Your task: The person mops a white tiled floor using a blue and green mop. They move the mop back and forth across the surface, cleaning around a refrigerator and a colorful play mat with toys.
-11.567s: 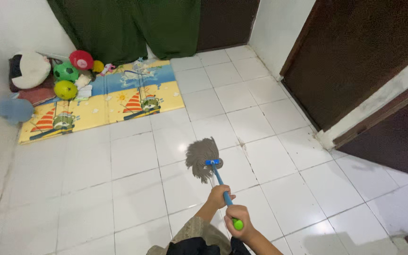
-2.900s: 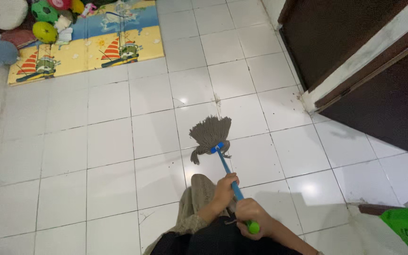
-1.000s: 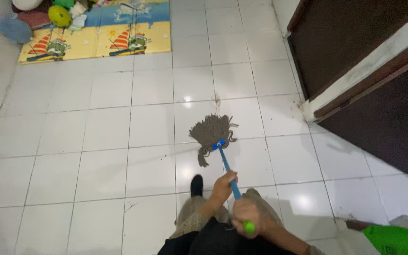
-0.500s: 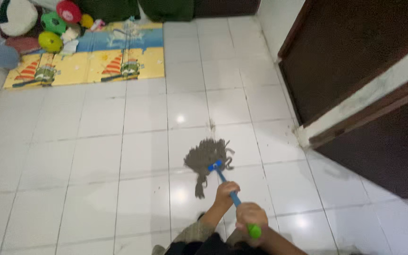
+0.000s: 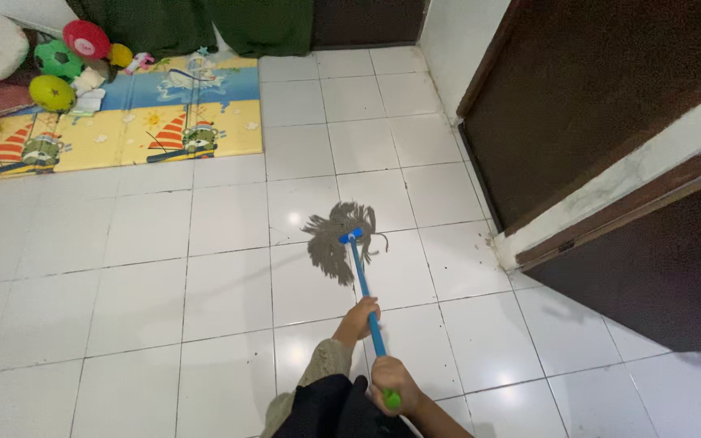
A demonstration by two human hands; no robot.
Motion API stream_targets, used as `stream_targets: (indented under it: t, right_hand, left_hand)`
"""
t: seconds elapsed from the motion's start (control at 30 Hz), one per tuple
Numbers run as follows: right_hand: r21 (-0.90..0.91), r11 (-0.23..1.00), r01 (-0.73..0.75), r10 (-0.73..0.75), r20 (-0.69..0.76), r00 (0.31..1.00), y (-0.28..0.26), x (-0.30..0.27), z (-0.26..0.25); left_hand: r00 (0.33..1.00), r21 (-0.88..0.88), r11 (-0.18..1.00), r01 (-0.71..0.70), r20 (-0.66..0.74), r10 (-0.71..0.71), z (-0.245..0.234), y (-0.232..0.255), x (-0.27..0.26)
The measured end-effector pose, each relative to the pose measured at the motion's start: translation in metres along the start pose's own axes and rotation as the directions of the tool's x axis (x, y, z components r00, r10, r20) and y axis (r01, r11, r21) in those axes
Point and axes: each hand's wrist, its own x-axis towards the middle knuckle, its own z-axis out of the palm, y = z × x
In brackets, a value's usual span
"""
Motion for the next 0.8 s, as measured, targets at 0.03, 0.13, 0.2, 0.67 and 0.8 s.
stream_targets:
  t: [0.03, 0.13, 0.2, 0.67, 0.8]
  right_hand:
    - [-0.024, 0.999, -0.022, 0.021, -0.011, 1.0, -0.001, 0.001, -0.004]
    - [0.011, 0.997, -0.08, 0.08, -0.009, 0.997, -0.013, -0.006, -0.017]
    - [0.042, 0.994, -0.103, 0.1, 0.079, 0.992, -0.029, -0.015, -0.03]
    - [0.143, 0.977, -0.159, 0.124, 0.23, 0.965, -0.172, -0.122, -0.149]
    - [0.136, 0.985, 0.11, -0.128, 0.133, 0.983, -0.161, -0.168, -0.136]
  left_hand:
    - [1.0, -0.024, 1.0, 0.006, 0.007, -0.006, 0.001, 0.001, 0.005]
    - [1.0, -0.067, 0.997, 0.029, 0.006, -0.029, 0.014, 0.015, 0.0]
    - [0.999, -0.099, 0.994, 0.041, -0.012, -0.042, 0.025, 0.029, -0.013]
    - [0.973, -0.189, 0.962, 0.198, -0.081, -0.216, 0.152, 0.193, -0.129]
    - [0.989, -0.203, 0.979, 0.028, -0.135, -0.056, 0.172, 0.194, -0.141]
